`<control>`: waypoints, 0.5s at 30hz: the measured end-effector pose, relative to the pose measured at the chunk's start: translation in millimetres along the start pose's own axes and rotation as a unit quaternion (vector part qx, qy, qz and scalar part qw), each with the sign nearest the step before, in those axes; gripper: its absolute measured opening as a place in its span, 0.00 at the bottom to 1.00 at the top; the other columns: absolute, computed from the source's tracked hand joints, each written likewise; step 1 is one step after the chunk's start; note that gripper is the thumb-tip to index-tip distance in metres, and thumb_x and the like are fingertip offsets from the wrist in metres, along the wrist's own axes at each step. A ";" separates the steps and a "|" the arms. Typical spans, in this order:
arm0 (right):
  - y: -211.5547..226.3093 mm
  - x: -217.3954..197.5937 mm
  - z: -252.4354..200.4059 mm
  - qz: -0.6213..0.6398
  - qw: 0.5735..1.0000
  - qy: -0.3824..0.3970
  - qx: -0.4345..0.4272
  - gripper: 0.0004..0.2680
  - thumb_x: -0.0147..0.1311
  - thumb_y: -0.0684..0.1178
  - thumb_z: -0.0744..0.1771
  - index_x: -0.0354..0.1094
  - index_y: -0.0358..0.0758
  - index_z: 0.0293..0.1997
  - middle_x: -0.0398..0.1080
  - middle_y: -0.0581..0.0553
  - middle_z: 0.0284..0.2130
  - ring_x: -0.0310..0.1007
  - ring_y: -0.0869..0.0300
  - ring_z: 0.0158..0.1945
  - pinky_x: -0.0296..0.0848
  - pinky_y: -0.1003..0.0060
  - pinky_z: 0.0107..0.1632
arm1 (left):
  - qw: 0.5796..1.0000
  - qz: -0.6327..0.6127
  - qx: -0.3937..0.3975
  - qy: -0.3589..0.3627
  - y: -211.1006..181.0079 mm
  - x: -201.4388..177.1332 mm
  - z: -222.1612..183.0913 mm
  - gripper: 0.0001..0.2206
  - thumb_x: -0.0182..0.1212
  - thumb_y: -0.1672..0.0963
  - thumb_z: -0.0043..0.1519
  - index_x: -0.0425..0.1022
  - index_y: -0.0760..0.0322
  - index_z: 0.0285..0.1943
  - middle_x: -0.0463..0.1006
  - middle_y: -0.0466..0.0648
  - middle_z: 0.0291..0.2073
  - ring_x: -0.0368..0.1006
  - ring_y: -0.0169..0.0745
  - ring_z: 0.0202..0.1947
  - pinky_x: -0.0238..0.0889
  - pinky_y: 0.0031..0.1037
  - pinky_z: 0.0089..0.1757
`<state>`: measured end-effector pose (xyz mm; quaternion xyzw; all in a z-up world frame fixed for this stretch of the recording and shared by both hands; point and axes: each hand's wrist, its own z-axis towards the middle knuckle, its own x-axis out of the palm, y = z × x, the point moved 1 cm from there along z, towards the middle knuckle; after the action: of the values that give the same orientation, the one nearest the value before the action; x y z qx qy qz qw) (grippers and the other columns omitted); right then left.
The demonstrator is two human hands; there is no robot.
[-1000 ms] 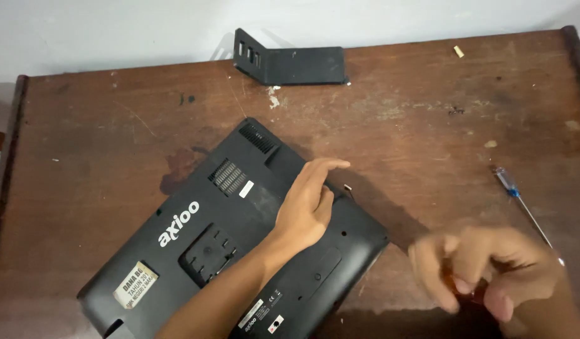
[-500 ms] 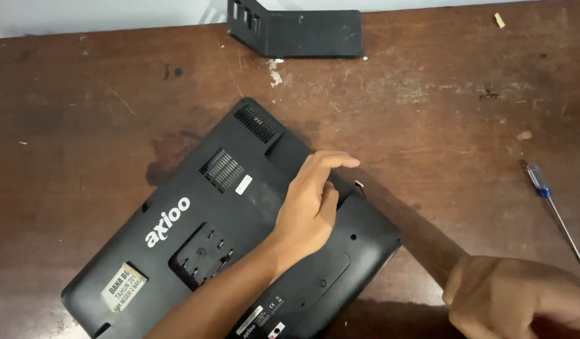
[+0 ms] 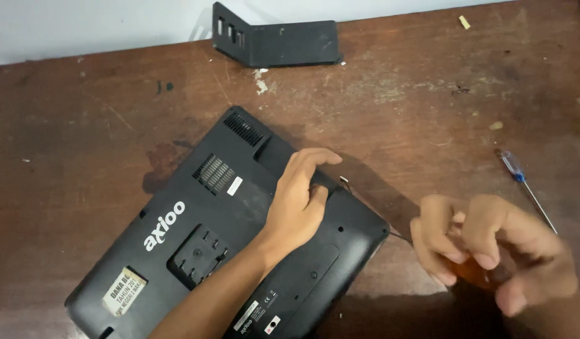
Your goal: Removing the back cover of a laptop using a screwdriver and prying it open by hand
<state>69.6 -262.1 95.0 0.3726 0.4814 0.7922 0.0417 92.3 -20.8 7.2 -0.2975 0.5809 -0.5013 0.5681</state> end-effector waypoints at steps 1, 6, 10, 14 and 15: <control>2.8 -0.6 4.9 -0.033 0.999 0.020 -0.021 0.09 0.62 0.44 0.68 0.60 0.41 0.40 0.60 0.40 0.36 0.66 0.51 0.33 0.63 0.61 0.35 | 1.000 -0.004 0.004 -0.005 0.5 0.7 0.1 0.25 0.42 0.68 0.50 0.71 0.59 0.55 0.74 0.46 0.53 0.69 0.42 0.55 0.61 0.27 0.53; 7.4 4.3 5.9 0.030 0.998 0.031 -0.036 0.09 0.62 0.41 0.70 0.60 0.35 0.41 0.69 0.32 0.32 0.69 0.47 0.32 0.68 0.58 0.34 | 1.000 0.001 0.005 -0.009 4.0 3.4 0.1 0.25 0.43 0.68 0.50 0.72 0.60 0.55 0.74 0.46 0.54 0.69 0.41 0.57 0.63 0.24 0.46; 3.6 -1.3 4.1 -0.024 0.996 0.087 0.010 0.05 0.42 0.49 0.74 0.58 0.40 0.45 0.65 0.44 0.24 0.59 0.57 0.25 0.62 0.59 0.32 | 0.998 0.007 0.049 -0.033 2.8 3.3 0.8 0.25 0.43 0.68 0.48 0.73 0.60 0.53 0.75 0.46 0.52 0.69 0.44 0.57 0.62 0.29 0.56; -2.6 -5.2 10.7 -0.079 0.989 0.122 -0.035 0.22 0.54 0.71 0.78 0.51 0.44 0.44 0.58 0.58 0.22 0.47 0.68 0.18 0.53 0.67 0.28 | 0.998 -0.002 0.042 -0.038 0.9 4.9 -0.6 0.25 0.42 0.69 0.47 0.73 0.59 0.50 0.76 0.46 0.52 0.69 0.41 0.55 0.63 0.21 0.39; -2.8 -5.8 9.6 -0.080 0.989 0.122 -0.036 0.22 0.54 0.71 0.78 0.51 0.44 0.44 0.58 0.58 0.22 0.47 0.68 0.18 0.53 0.67 0.28 | 0.998 -0.001 0.044 -0.037 2.0 4.8 -1.2 0.25 0.42 0.69 0.47 0.73 0.59 0.50 0.76 0.46 0.52 0.69 0.41 0.55 0.63 0.21 0.39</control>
<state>79.0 -256.0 92.1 0.2317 0.4823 0.8427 0.0596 90.7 -24.3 3.4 -0.2917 0.5364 -0.5155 0.6012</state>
